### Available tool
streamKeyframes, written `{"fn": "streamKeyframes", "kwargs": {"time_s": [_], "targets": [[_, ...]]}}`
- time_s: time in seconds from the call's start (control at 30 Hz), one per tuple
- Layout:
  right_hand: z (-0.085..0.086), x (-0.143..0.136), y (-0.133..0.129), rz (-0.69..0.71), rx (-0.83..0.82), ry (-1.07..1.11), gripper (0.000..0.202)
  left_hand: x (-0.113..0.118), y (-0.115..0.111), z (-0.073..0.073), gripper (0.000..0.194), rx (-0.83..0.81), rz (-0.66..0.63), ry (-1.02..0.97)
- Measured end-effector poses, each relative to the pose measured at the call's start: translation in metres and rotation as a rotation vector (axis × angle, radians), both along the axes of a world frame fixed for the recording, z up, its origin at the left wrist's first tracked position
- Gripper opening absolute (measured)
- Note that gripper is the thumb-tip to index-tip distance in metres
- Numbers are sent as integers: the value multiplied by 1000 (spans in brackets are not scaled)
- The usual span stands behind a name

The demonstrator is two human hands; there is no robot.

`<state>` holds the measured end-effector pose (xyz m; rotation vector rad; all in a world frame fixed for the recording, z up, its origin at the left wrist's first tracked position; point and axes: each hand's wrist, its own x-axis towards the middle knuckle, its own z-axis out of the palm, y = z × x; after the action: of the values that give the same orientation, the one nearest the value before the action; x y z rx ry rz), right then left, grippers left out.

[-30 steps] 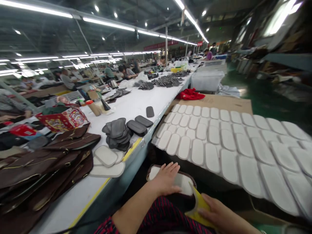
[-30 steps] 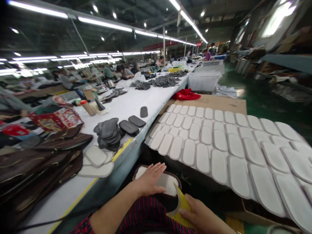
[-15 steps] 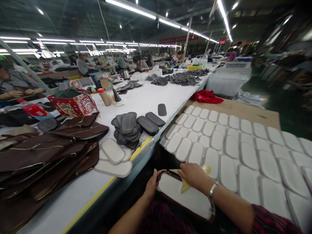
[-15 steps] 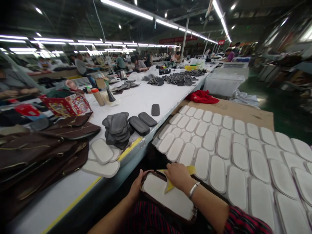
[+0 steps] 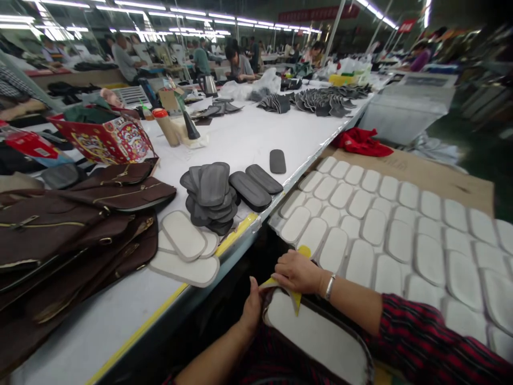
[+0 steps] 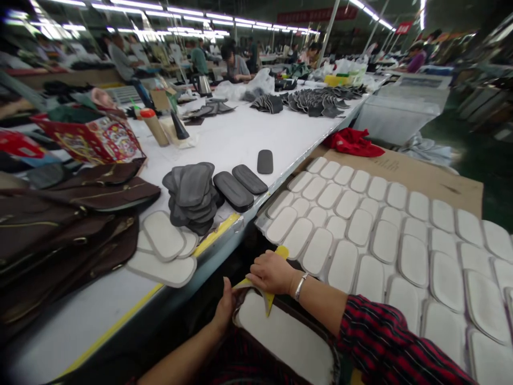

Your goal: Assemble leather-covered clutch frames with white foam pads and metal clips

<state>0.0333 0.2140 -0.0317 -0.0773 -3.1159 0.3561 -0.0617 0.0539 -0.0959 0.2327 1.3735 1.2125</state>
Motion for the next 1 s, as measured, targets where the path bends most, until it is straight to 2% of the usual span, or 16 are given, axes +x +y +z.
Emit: {"fn": "streamKeyframes", "kwargs": {"time_s": [0.1, 0.2, 0.33, 0.43, 0.53, 0.67, 0.77, 0.83, 0.9, 1.0], "targets": [[-1, -4, 5, 96, 8, 25, 37, 2, -3, 12, 74, -99, 107, 77], [-2, -6, 7, 159, 1, 54, 36, 5, -8, 21, 52, -50, 136, 190], [-4, -1, 7, 215, -41, 69, 37, 5, -11, 26, 40, 86, 30, 316], [-3, 8, 4, 189, -85, 16, 42, 3, -10, 27, 40, 223, -115, 275], [0, 19, -4, 100, -116, -59, 44, 0, -8, 28, 42, 289, -255, 209], [10, 36, -20, -42, -96, -126, 40, -8, -3, 30, 49, 296, -348, 100], [23, 57, -25, -249, -36, -178, 41, -16, 5, 33, 46, 278, -393, -14], [34, 82, -24, -391, -35, -221, 39, -20, 13, 34, 43, 252, -391, -99], [44, 116, -22, -449, -156, -269, 33, -22, 22, 33, 41, 226, -417, -94], [57, 169, -35, -556, -542, -308, 31, -23, 35, 30, 33, 221, -513, -16]]}}
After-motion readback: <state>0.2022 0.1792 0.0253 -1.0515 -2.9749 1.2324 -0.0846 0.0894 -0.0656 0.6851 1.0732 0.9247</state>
